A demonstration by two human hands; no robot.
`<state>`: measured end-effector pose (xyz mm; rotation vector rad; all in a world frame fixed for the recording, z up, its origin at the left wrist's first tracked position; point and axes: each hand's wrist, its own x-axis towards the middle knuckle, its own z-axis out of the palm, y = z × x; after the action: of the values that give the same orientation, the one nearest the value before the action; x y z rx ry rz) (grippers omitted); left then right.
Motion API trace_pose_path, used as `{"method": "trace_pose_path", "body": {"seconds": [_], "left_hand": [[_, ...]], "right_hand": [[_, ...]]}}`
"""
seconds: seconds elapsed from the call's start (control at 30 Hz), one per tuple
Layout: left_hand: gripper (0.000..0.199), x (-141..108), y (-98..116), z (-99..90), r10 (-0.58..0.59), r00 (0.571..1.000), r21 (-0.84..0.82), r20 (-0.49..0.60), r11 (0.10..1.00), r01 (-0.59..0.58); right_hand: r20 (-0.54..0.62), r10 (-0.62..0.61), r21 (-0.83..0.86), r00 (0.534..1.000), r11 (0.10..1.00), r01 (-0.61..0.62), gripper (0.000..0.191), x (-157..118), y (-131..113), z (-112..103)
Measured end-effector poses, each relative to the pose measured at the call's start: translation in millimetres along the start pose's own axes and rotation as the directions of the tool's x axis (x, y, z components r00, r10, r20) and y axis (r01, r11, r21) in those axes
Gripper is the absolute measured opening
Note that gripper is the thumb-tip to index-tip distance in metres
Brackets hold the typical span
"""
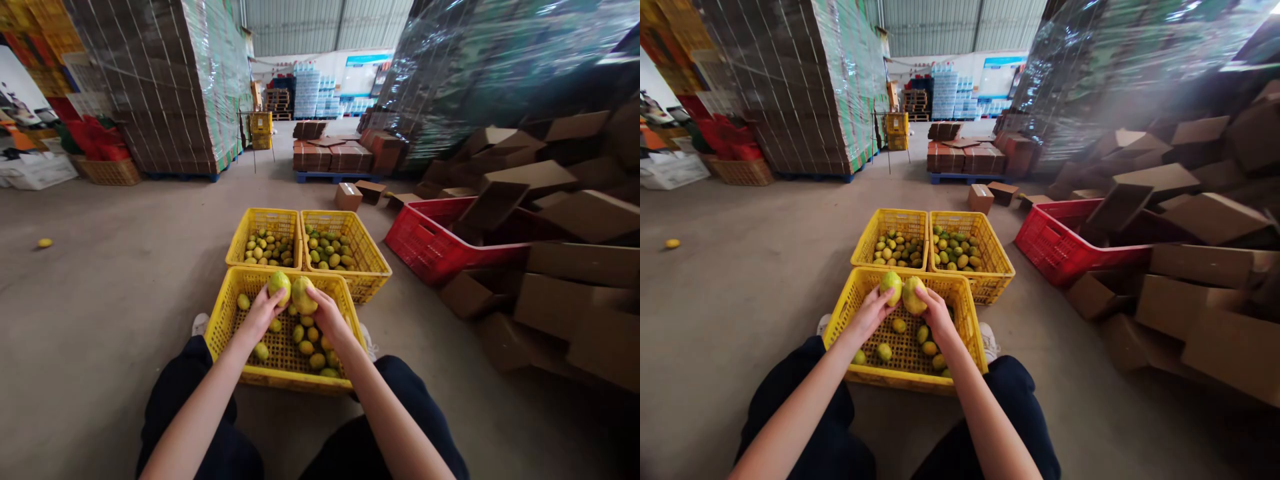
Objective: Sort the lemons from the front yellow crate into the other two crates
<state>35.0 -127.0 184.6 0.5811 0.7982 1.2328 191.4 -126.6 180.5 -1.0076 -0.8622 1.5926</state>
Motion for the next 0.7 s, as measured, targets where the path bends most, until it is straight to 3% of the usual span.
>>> {"method": "trace_pose_path", "body": {"seconds": [0.2, 0.4, 0.7], "left_hand": [[0.045, -3, 5, -2.4, 0.022, 1.000, 0.102, -0.015, 0.995, -0.020], [0.045, -3, 16, -1.5, 0.041, 0.999, 0.129, -0.021, 0.991, -0.038], [0.041, 1, 17, -7.6, 0.008, 0.999, 0.090, -0.046, 0.996, -0.003]], "right_hand": [[-0.083, -0.002, 0.055, 0.997, 0.998, 0.007, 0.042, 3, 1, 2], [-0.105, -0.054, 0.045, 0.993, 0.997, 0.059, 0.037, 3, 2, 6], [-0.123, 0.024, 0.073, 0.992, 0.997, -0.015, 0.045, 11, 6, 5]]}}
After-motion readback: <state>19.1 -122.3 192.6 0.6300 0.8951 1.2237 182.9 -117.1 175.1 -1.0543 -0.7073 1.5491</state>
